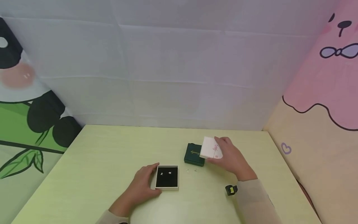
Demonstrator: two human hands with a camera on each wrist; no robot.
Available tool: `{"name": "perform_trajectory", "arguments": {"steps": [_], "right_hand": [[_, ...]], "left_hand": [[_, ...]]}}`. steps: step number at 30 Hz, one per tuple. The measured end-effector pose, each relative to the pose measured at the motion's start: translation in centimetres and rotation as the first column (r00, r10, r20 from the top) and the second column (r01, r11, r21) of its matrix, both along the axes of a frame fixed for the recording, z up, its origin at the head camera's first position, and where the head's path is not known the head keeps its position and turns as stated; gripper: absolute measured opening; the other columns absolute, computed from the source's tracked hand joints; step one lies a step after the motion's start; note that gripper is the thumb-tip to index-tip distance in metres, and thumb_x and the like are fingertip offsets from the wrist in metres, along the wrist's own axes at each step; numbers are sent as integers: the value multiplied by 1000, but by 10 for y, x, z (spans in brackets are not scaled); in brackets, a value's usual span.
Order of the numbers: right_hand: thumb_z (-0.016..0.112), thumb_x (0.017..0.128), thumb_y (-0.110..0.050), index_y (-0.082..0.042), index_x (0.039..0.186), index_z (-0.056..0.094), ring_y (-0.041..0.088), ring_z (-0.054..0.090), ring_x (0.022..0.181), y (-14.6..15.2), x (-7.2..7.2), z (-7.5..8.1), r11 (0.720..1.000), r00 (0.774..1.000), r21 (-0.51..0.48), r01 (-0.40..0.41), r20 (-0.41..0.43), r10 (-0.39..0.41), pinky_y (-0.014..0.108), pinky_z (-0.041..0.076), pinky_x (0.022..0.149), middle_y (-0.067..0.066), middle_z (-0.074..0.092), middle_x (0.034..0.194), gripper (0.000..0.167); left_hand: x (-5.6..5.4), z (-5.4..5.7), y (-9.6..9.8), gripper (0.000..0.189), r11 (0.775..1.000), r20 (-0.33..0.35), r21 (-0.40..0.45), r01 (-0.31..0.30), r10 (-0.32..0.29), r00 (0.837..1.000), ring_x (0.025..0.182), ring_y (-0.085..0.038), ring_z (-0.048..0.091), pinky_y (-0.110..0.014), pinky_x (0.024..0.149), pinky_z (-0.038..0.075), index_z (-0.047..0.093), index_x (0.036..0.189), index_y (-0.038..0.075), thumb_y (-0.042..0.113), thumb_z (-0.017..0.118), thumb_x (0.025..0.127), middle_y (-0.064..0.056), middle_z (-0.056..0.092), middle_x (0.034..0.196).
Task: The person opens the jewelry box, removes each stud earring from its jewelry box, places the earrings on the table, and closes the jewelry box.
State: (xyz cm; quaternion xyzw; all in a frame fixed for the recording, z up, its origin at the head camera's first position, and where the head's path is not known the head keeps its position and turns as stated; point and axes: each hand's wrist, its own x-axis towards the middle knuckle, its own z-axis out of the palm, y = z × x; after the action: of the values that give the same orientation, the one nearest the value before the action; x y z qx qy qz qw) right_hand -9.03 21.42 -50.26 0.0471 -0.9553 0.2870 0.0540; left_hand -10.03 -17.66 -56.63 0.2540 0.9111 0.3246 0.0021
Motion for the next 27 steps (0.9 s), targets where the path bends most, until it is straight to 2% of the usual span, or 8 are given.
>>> {"name": "perform_trajectory", "arguments": {"steps": [5, 11, 18, 27], "right_hand": [[85, 82, -50, 0, 158, 34, 30, 52, 110, 26, -1, -8, 999, 999, 17, 33, 21, -33, 48, 45, 89, 20, 40, 150, 104], [84, 81, -52, 3, 156, 36, 33, 51, 113, 41, -8, -19, 998, 997, 55, 33, 63, -37, 50, 45, 92, 24, 41, 149, 105], [83, 82, -54, 5, 155, 37, 39, 49, 125, 45, -22, -31, 992, 991, 125, -13, 133, -4, 60, 43, 104, 27, 42, 149, 104], [87, 80, -48, 5, 153, 41, 43, 45, 134, 42, -32, -33, 991, 976, 118, -60, 214, 34, 62, 37, 111, 27, 44, 150, 100]], "left_hand": [[0, -1, -1, 95, 1000, -19, 2, -3, 3, 1000, 128, -24, 48, -52, 110, 34, 48, 151, 14, 29, 88, 66, 4, 57, 138], [0, 0, 0, 95, 1000, -9, -1, 2, -2, 1000, 129, -24, 48, -51, 111, 34, 47, 152, 14, 30, 88, 67, 3, 56, 139], [0, 0, -1, 94, 1000, 3, -5, 7, -7, 1000, 129, -24, 47, -51, 111, 34, 47, 152, 14, 29, 87, 68, 3, 56, 140], [0, 0, 0, 95, 1000, -5, 3, 4, -4, 1000, 130, -24, 47, -52, 112, 33, 47, 152, 15, 30, 87, 67, 3, 56, 140]]}}
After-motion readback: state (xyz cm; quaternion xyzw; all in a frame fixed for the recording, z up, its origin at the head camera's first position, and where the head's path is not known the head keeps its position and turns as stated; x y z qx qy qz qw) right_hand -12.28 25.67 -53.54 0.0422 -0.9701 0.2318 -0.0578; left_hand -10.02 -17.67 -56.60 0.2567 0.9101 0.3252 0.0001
